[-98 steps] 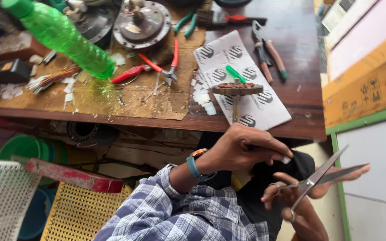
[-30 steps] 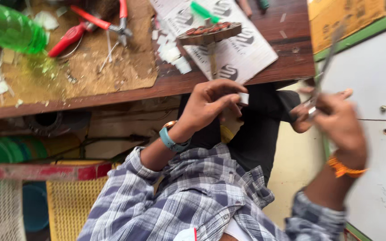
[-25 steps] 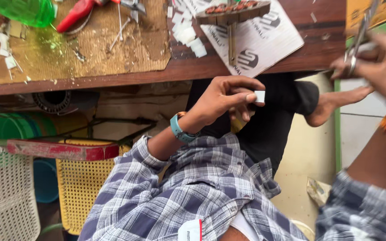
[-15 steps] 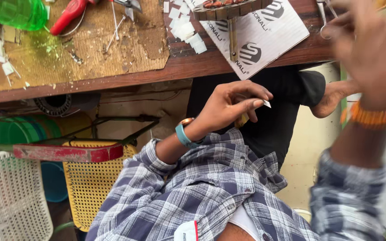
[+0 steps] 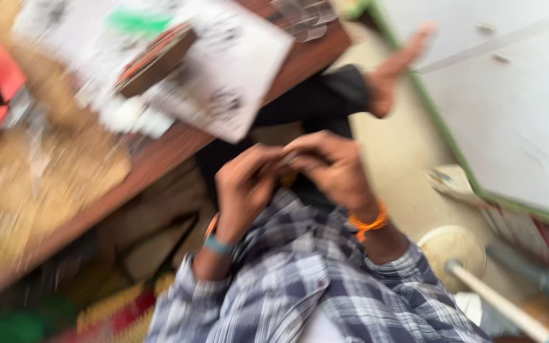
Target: The person works on a circular electrical component, likely a motor stator, at a cluttered workbench. They use scissors to cut small white insulating pieces and a green screwdriver to adjust the copper windings within the component's slots.
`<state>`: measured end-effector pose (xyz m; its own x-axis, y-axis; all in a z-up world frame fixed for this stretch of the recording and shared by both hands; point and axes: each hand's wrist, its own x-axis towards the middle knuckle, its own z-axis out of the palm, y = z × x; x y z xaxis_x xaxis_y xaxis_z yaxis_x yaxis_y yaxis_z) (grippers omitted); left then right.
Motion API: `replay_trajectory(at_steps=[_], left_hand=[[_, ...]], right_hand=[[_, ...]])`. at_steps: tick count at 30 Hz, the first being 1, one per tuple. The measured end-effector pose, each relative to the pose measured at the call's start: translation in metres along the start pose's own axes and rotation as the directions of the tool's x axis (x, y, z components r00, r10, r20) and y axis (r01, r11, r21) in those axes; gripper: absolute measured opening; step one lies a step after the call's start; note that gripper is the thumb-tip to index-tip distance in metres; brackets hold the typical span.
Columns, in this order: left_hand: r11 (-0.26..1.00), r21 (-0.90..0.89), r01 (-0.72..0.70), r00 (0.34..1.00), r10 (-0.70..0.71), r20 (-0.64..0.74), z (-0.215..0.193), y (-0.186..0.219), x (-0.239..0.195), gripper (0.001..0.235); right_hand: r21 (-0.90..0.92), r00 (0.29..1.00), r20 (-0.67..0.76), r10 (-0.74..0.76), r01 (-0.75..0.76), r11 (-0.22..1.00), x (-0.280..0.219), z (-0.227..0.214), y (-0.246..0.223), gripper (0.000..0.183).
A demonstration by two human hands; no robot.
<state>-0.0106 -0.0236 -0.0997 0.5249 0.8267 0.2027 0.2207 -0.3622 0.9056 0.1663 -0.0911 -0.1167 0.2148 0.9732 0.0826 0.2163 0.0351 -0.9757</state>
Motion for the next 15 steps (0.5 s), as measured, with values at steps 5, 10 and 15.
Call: replay_trajectory(at_steps=[5,10,15], left_hand=[[0.994,0.003,0.105,0.994,-0.105,-0.038,0.015,-0.004,-0.009,0.013],[0.998,0.011,0.065,0.996,-0.065,-0.057,0.019,-0.009,-0.018,0.010],[0.986,-0.118,0.116,0.992,-0.121,-0.036,0.012,-0.013,-0.023,0.010]], right_hand=[[0.052,1.000,0.002,0.002,-0.002,0.999,-0.012,0.001,0.015,0.015],[0.016,0.991,0.040,-0.130,0.130,0.991,-0.011,-0.002,0.012,0.016],[-0.018,0.947,0.081,-0.310,0.313,0.950,-0.002,-0.004,0.007,0.019]])
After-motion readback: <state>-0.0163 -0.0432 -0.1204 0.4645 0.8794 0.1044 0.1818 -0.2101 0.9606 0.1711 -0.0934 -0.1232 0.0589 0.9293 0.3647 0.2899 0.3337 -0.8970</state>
